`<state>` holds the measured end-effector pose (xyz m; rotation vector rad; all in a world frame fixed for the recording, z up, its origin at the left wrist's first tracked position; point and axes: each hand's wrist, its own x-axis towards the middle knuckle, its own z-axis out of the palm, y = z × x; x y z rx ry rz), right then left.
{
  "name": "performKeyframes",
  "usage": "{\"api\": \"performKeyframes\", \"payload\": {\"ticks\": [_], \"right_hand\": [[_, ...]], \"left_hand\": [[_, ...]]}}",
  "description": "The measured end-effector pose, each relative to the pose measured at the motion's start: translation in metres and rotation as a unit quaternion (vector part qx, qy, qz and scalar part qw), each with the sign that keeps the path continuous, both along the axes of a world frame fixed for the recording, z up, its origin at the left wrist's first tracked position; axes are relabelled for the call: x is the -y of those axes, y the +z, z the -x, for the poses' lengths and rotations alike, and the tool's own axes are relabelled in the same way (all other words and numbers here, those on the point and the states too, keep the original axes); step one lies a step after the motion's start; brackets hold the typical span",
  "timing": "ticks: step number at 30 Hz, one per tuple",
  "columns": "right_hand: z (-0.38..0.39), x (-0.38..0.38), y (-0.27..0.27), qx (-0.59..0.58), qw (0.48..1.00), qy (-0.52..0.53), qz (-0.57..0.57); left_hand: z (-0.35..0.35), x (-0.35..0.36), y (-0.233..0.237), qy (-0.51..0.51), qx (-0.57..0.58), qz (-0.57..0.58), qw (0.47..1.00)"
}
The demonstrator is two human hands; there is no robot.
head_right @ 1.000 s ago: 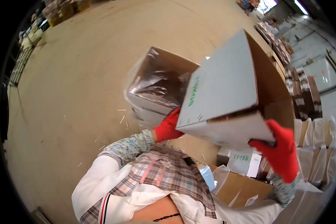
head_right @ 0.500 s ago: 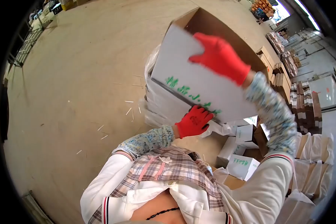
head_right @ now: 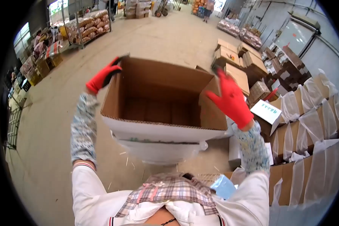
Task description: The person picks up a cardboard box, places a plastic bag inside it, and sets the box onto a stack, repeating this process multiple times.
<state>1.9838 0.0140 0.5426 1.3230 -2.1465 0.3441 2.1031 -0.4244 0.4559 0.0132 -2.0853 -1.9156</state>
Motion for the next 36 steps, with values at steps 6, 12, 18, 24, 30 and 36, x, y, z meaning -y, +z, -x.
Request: {"api": "performKeyframes", "payload": {"ticks": [6, 12, 18, 24, 30, 36], "right_hand": [[0.063, -0.046, -0.067, 0.141, 0.962, -0.105, -0.210], [0.053, -0.081, -0.124, 0.264, 0.956, -0.128, 0.001], [0.065, -0.047, -0.133, 0.477, 0.852, 0.184, 0.109], [0.030, -0.099, -0.095, 0.739, 0.547, 0.251, 0.303], [-0.017, -0.310, -0.354, 0.665, 0.373, -0.017, 0.647], [-0.165, -0.449, -0.653, 0.470, 0.428, -0.693, 0.341]], "left_hand": [[-0.016, -0.018, -0.056, 0.080, -0.052, -0.201, 0.975], [-0.037, -0.032, -0.059, 0.112, -0.133, 0.144, 0.974], [-0.050, -0.037, -0.028, 0.080, -0.027, 0.000, 0.996], [-0.114, -0.027, 0.012, 0.212, 0.052, 0.159, 0.963], [-0.128, -0.087, 0.036, 0.342, 0.095, 0.275, 0.893], [-0.108, -0.184, 0.026, 0.363, 0.105, 0.474, 0.795]]}}
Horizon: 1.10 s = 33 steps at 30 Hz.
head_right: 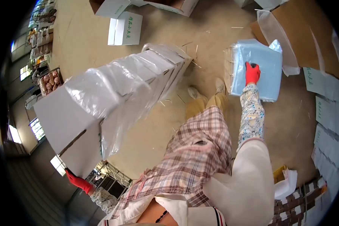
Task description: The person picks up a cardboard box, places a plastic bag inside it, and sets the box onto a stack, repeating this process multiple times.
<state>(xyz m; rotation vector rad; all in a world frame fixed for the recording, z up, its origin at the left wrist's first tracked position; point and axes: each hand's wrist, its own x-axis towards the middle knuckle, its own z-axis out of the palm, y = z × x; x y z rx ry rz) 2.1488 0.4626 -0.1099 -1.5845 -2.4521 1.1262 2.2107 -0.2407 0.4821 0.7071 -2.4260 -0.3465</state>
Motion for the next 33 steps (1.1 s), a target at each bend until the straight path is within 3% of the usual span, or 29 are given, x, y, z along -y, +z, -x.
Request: {"api": "performKeyframes", "payload": {"ticks": [1, 3, 4, 6, 8, 10, 12, 13, 14, 16, 17, 18, 19, 20, 21, 22, 23, 24, 25, 26, 27, 28, 29, 30, 33], "right_hand": [[-0.005, 0.008, -0.002, 0.001, 1.000, 0.001, 0.011], [-0.004, 0.029, 0.009, 0.095, 0.977, 0.062, -0.182], [-0.006, 0.022, -0.004, 0.099, 0.979, 0.063, -0.170], [-0.027, 0.008, -0.024, -0.070, 0.996, -0.015, -0.049], [-0.042, 0.002, -0.026, -0.113, 0.993, -0.024, -0.011], [-0.048, 0.003, -0.023, -0.068, 0.986, 0.151, -0.027], [-0.049, -0.019, -0.015, -0.086, 0.981, 0.175, -0.009], [-0.047, -0.032, -0.009, -0.125, 0.976, 0.051, 0.172], [-0.044, -0.041, -0.003, -0.155, 0.922, -0.072, 0.347], [-0.041, -0.049, 0.020, -0.187, 0.915, -0.040, 0.356], [-0.042, -0.052, 0.025, -0.185, 0.931, -0.013, 0.313], [-0.038, -0.056, 0.031, -0.187, 0.945, 0.017, 0.268], [-0.036, -0.058, 0.039, -0.191, 0.944, 0.049, 0.266], [-0.032, -0.059, 0.047, -0.179, 0.962, 0.103, 0.178], [-0.028, -0.062, 0.060, -0.171, 0.969, 0.157, 0.087], [-0.021, -0.058, 0.081, -0.186, 0.961, 0.189, 0.083], [-0.015, -0.046, 0.106, -0.171, 0.953, 0.188, 0.164], [-0.011, -0.038, 0.126, -0.151, 0.939, 0.188, 0.244], [-0.009, -0.031, 0.132, -0.143, 0.927, 0.253, 0.235], [-0.005, -0.023, 0.136, -0.134, 0.912, 0.316, 0.223], [-0.002, -0.010, 0.150, -0.102, 0.894, 0.371, 0.228], [0.000, 0.011, 0.169, -0.080, 0.876, 0.408, 0.244], [0.000, 0.030, 0.182, -0.051, 0.858, 0.450, 0.242], [0.003, 0.049, 0.193, -0.022, 0.840, 0.487, 0.238], [-0.006, 0.109, 0.208, -0.013, 0.777, 0.613, 0.144]], "left_hand": [[-0.001, -0.004, -0.003, 0.011, -0.036, -0.029, 0.999], [0.003, -0.006, -0.004, 0.016, -0.066, -0.047, 0.997], [0.002, -0.009, -0.005, 0.013, -0.075, -0.032, 0.997], [0.000, -0.004, 0.001, 0.008, -0.071, -0.007, 0.997], [-0.001, -0.006, 0.002, -0.004, -0.057, 0.022, 0.998], [0.000, -0.010, 0.001, 0.009, -0.069, -0.002, 0.998], [-0.008, 0.008, 0.003, 0.055, -0.036, 0.095, 0.993], [-0.004, 0.002, 0.001, 0.034, -0.052, 0.074, 0.995], [-0.007, -0.007, 0.000, 0.012, -0.032, 0.016, 0.999], [-0.013, -0.002, -0.005, -0.039, -0.083, -0.081, 0.993], [-0.005, -0.038, -0.012, -0.049, -0.078, -0.133, 0.987], [-0.017, -0.020, -0.024, -0.062, -0.137, -0.051, 0.987], [-0.043, -0.011, -0.025, 0.022, 0.056, 0.345, 0.937], [-0.043, -0.043, -0.040, 0.069, -0.130, 0.160, 0.976], [-0.054, -0.067, -0.048, 0.059, -0.179, 0.088, 0.978], [-0.069, -0.087, -0.051, -0.024, -0.148, 0.149, 0.977], [-0.082, -0.111, -0.058, -0.010, -0.064, 0.250, 0.966], [-0.096, -0.146, -0.056, -0.017, 0.032, 0.103, 0.994], [-0.120, -0.163, -0.059, -0.081, 0.161, 0.081, 0.980], [-0.143, -0.178, -0.061, -0.148, 0.283, 0.051, 0.946], [-0.149, -0.200, -0.047, -0.262, 0.392, -0.106, 0.875], [-0.170, -0.203, -0.044, -0.244, 0.490, -0.299, 0.782], [-0.196, -0.206, -0.046, -0.251, 0.557, -0.341, 0.715], [-0.232, -0.199, -0.060, -0.275, 0.557, -0.393, 0.678], [-0.315, -0.197, -0.070, -0.242, 0.545, -0.455, 0.661]]}}
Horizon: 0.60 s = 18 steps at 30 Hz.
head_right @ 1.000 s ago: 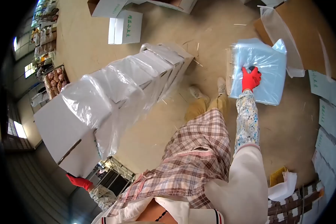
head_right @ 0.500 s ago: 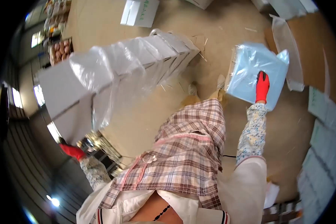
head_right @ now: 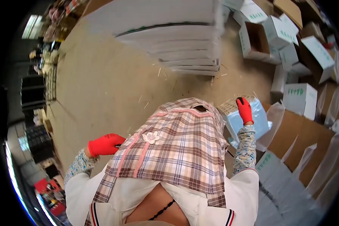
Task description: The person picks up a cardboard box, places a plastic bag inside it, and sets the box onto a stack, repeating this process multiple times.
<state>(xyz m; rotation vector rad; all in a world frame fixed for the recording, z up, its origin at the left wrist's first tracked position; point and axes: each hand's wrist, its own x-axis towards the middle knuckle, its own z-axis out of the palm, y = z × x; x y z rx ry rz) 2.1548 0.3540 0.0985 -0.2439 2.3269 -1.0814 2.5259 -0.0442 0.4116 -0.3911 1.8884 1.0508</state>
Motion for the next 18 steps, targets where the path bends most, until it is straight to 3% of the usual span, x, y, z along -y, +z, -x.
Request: {"api": "performKeyframes", "payload": {"ticks": [2, 5, 8, 12, 15, 17, 18], "right_hand": [[-0.010, 0.036, 0.002, -0.071, 0.994, 0.088, -0.012], [-0.039, 0.097, 0.040, 0.024, 0.990, 0.141, 0.000], [-0.057, 0.132, 0.061, 0.000, 0.959, 0.272, -0.076], [-0.085, 0.168, 0.087, -0.009, 0.933, 0.335, -0.127], [-0.105, 0.185, 0.095, 0.025, 0.920, 0.361, -0.149], [-0.108, 0.187, 0.086, -0.004, 0.892, 0.423, -0.158], [-0.109, 0.191, 0.086, 0.023, 0.891, 0.417, -0.178]], "left_hand": [[-0.053, 0.003, -0.022, 0.141, -0.087, -0.050, 0.985], [-0.111, 0.009, -0.038, 0.214, -0.111, -0.078, 0.967], [-0.152, 0.009, -0.038, 0.288, -0.097, -0.119, 0.945], [-0.189, 0.008, -0.048, 0.354, -0.125, -0.172, 0.911], [-0.207, 0.007, -0.070, 0.360, -0.204, -0.178, 0.893], [-0.215, -0.003, -0.100, 0.259, -0.291, -0.096, 0.916], [-0.216, -0.011, -0.101, 0.267, -0.395, -0.010, 0.879]]}}
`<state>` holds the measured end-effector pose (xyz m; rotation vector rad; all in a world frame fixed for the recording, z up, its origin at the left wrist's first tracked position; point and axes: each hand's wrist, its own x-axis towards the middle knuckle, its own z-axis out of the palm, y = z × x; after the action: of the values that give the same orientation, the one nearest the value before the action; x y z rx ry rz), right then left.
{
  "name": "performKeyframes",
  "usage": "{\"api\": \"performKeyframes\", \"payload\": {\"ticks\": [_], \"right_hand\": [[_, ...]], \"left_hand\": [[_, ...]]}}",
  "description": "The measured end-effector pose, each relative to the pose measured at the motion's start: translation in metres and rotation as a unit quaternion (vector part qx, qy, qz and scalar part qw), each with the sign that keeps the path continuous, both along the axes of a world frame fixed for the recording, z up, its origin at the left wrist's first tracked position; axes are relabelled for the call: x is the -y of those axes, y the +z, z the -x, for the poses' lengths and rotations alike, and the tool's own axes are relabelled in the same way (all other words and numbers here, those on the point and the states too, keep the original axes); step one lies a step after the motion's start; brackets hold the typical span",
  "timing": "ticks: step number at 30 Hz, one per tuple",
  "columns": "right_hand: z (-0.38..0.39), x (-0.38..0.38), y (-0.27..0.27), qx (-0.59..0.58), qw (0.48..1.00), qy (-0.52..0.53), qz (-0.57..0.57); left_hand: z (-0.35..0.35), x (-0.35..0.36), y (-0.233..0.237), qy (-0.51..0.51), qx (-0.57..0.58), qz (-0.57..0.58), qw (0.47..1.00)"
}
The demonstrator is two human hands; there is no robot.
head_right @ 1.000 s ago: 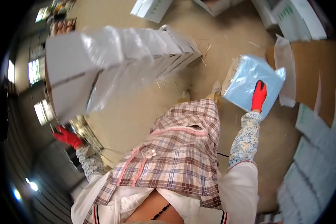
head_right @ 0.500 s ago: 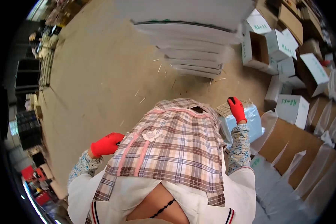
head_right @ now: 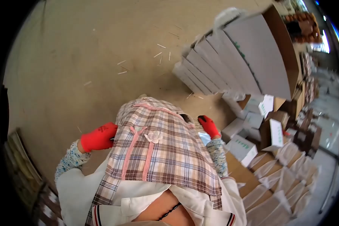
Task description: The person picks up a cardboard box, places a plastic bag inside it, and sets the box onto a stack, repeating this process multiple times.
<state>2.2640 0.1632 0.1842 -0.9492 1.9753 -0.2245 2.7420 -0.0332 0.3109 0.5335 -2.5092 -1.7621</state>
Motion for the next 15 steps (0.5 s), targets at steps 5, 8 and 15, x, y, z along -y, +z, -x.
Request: {"api": "performKeyframes", "payload": {"ticks": [5, 8, 15], "right_hand": [[-0.019, 0.022, 0.019, 0.004, 0.999, 0.040, -0.020], [-0.027, 0.027, 0.024, 0.002, 0.999, 0.046, -0.021], [0.000, 0.055, 0.060, 0.002, 0.986, 0.156, -0.058]], "left_hand": [[-0.011, 0.011, 0.000, -0.003, -0.014, -0.216, 0.976], [-0.017, 0.011, -0.010, -0.038, 0.030, -0.259, 0.965], [0.012, 0.044, -0.033, -0.022, 0.051, -0.332, 0.942]]}}
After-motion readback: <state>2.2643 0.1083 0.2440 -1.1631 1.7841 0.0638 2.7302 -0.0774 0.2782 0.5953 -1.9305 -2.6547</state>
